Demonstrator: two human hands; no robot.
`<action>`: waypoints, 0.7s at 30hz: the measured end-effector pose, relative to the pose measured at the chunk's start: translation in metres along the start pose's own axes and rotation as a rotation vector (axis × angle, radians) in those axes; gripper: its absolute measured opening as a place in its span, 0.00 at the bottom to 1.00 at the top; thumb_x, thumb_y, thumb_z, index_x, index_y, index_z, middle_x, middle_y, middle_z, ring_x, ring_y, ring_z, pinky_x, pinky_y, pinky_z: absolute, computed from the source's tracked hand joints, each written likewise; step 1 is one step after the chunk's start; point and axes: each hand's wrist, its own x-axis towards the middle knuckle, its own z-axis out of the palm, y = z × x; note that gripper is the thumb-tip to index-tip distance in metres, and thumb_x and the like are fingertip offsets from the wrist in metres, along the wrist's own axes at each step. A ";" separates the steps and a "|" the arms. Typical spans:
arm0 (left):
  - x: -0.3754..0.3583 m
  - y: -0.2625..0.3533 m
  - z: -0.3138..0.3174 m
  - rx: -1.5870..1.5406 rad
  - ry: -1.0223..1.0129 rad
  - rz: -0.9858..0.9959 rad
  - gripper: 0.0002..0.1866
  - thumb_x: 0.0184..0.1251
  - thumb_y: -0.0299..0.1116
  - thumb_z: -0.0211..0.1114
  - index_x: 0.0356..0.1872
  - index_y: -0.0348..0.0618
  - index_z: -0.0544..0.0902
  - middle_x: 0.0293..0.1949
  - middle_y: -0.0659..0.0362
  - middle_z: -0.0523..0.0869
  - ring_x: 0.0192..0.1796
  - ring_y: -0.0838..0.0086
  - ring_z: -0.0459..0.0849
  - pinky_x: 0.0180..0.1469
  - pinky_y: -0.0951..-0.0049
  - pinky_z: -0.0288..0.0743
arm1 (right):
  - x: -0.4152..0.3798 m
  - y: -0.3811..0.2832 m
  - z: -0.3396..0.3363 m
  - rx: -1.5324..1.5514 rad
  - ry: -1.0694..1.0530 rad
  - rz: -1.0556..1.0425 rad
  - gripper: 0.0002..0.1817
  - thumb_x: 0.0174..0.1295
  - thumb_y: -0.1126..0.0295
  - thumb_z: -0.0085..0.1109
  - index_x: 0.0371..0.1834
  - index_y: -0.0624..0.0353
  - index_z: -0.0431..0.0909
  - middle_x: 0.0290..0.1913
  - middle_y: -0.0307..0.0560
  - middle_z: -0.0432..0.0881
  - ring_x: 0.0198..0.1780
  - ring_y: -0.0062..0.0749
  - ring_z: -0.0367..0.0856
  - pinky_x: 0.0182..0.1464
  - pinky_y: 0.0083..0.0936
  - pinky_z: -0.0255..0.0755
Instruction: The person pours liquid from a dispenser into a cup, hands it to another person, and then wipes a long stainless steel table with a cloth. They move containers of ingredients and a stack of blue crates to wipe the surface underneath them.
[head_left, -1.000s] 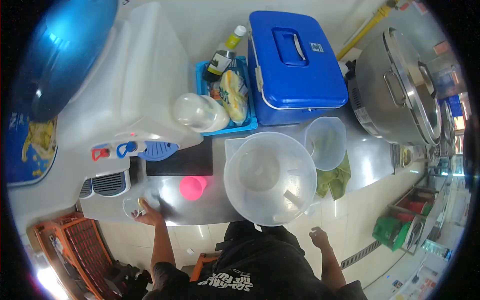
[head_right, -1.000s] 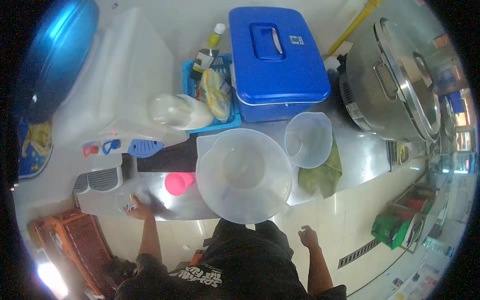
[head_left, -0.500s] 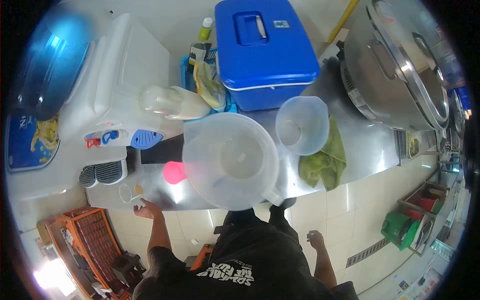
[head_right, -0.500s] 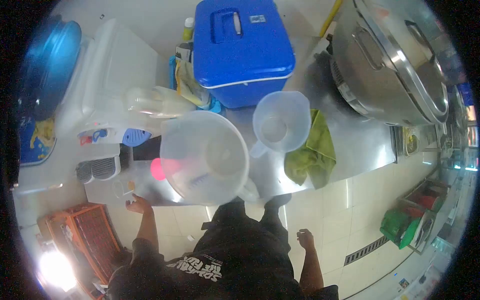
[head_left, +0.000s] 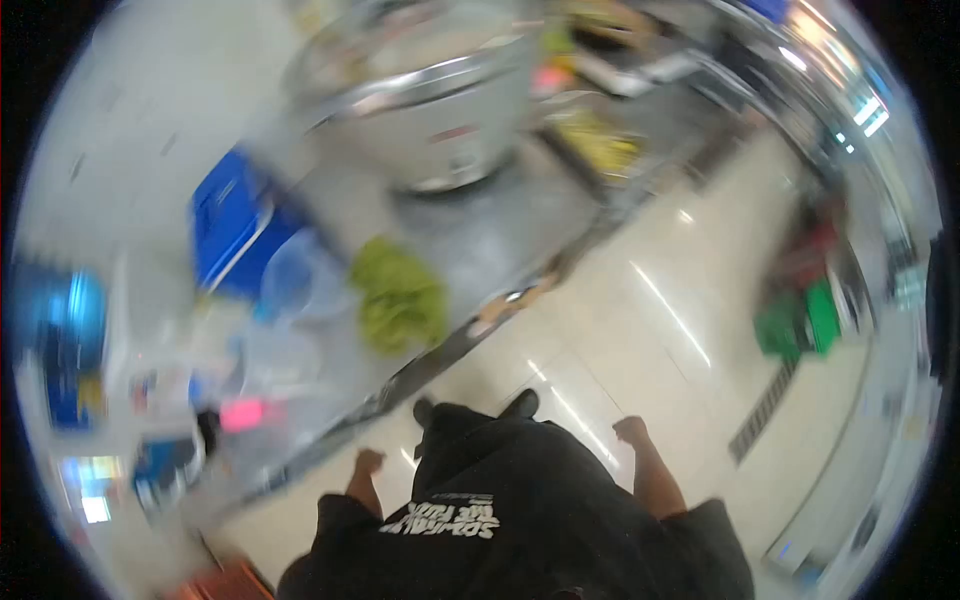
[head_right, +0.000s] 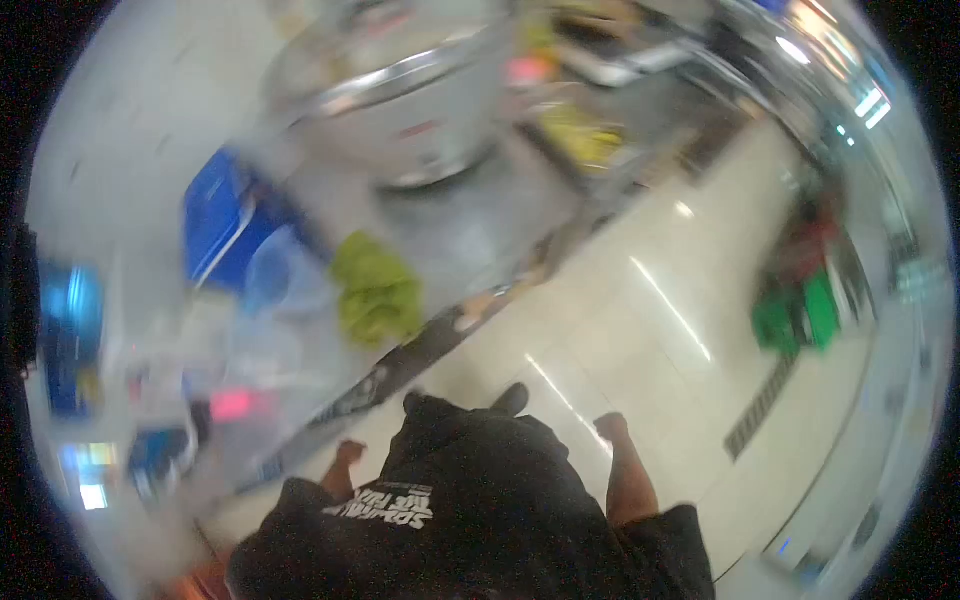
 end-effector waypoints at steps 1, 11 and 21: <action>0.035 0.010 0.004 0.066 -0.208 0.131 0.17 0.71 0.38 0.47 0.52 0.61 0.83 0.34 0.57 0.87 0.38 0.65 0.86 0.38 0.59 0.78 | -0.010 0.043 0.036 0.274 0.132 0.090 0.14 0.60 0.58 0.58 0.32 0.57 0.86 0.26 0.45 0.86 0.25 0.33 0.84 0.32 0.31 0.79; 0.379 0.200 -0.192 0.402 -0.529 0.286 0.15 0.62 0.40 0.60 0.44 0.47 0.87 0.45 0.47 0.87 0.47 0.55 0.86 0.47 0.55 0.78 | -0.089 0.090 0.027 0.319 0.430 0.581 0.16 0.62 0.58 0.55 0.28 0.58 0.84 0.23 0.45 0.85 0.24 0.31 0.84 0.31 0.28 0.79; 0.659 0.465 -0.230 0.084 -0.341 0.487 0.17 0.61 0.42 0.60 0.39 0.38 0.87 0.45 0.44 0.86 0.50 0.53 0.84 0.51 0.57 0.76 | -0.230 0.144 0.099 1.482 0.572 1.506 0.10 0.60 0.70 0.59 0.33 0.67 0.83 0.33 0.53 0.86 0.27 0.34 0.86 0.30 0.30 0.81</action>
